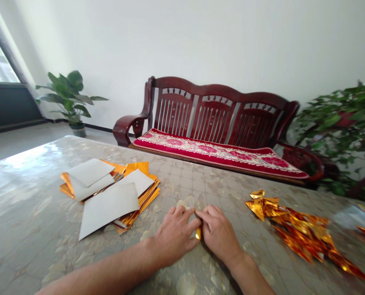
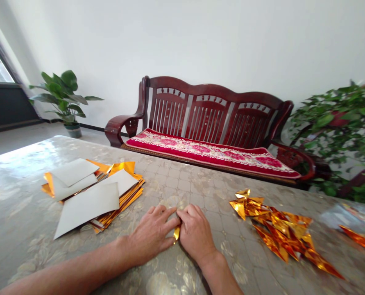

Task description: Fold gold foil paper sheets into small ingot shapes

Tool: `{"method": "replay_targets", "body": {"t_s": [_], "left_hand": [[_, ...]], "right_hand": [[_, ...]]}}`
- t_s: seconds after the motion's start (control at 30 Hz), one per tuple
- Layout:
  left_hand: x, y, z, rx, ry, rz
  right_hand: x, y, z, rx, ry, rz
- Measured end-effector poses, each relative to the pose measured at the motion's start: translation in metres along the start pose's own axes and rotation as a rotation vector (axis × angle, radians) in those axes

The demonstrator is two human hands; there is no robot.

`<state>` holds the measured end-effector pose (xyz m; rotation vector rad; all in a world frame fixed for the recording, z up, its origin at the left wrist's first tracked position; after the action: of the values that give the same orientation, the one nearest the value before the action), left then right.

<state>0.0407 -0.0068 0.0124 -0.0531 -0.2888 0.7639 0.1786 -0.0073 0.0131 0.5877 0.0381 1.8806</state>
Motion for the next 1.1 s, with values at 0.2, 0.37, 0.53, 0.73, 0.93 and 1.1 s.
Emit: {"method": "replay_targets", "body": {"t_s": [0.2,0.37,0.53,0.73,0.93,1.1], "left_hand": [[0.000,0.001,-0.001,-0.010,-0.003,0.002],[0.000,-0.001,-0.001,0.026,-0.033,0.021],[-0.002,-0.012,0.003,0.056,-0.093,-0.109],[-0.006,-0.020,0.004,0.061,-0.089,-0.232],[-0.007,-0.010,0.005,0.143,-0.090,-0.164],[-0.007,-0.003,-0.001,0.202,-0.005,-0.189]], "right_hand": [[0.000,-0.001,0.000,0.020,0.024,-0.015],[0.001,-0.002,0.000,0.051,0.042,-0.037],[0.004,0.000,0.006,0.104,0.112,-0.043],[0.005,-0.002,0.007,0.180,0.186,-0.047],[0.006,-0.009,0.005,0.144,0.191,-0.072],[0.008,-0.013,0.007,0.123,0.201,-0.089]]}}
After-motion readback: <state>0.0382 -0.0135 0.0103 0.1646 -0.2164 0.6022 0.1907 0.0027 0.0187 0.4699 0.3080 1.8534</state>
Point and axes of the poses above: each hand's wrist, its own x-axis towards the middle knuckle, its own z-axis out of the back of the hand, y = z × x, the point moved 4 cm from there along x, towards the middle knuckle, and after that the axes turned 2 degrees about -y, right-handed, at the moved point
